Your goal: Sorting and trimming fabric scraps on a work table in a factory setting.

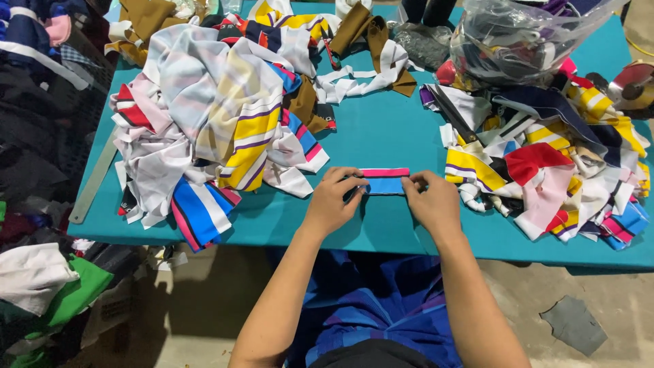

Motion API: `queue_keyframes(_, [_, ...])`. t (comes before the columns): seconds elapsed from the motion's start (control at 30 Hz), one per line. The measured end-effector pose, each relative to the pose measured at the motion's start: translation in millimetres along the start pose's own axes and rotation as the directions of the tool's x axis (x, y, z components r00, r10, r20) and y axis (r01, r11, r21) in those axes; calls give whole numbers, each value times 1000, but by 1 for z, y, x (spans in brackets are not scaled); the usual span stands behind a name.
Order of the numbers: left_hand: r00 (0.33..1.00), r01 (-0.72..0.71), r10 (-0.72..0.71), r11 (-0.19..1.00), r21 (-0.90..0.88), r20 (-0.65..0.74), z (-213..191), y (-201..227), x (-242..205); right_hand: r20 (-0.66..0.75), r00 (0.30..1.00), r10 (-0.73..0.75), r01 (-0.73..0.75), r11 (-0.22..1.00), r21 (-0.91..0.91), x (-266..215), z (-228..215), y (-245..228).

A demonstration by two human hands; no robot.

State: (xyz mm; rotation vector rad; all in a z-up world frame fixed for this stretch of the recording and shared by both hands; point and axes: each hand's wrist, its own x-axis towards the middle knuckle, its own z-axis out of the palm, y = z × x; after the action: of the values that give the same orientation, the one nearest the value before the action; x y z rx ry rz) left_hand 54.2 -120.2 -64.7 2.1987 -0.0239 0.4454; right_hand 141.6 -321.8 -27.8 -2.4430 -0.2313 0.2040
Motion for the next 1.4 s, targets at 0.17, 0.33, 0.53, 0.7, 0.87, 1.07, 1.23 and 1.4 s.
queue_keyframes(0.17, [1000,13,-13,1000,-28,-18,0,0,2,92,996,22,-17,998,-57,8,0,3])
queue_keyframes(0.33, [1000,11,-11,1000,-17,-23,-1,2,2,127,992,1,0,1000,-14,11,-5,0])
queue_keyframes(0.53, [999,-22,21,999,-33,-24,0,0,2,137,989,56,-78,984,161,9,-5,8])
queue_keyframes(0.7, [999,-44,43,998,-39,-26,3,-4,3,161,985,67,-98,977,192,1,-17,-7])
queue_keyframes(0.87, [997,-74,74,997,3,-14,3,-2,3,140,990,19,-38,990,136,10,-12,8])
queue_keyframes(1.07, [969,-218,185,952,213,165,17,-1,1,156,980,-121,130,990,-49,30,-20,-2])
queue_keyframes(1.23, [975,-205,182,958,198,130,13,-9,-3,193,968,-160,180,979,-93,35,-13,-11])
queue_keyframes(1.4, [987,-157,149,977,144,60,14,-14,-4,182,958,-220,239,967,-90,25,-9,-26])
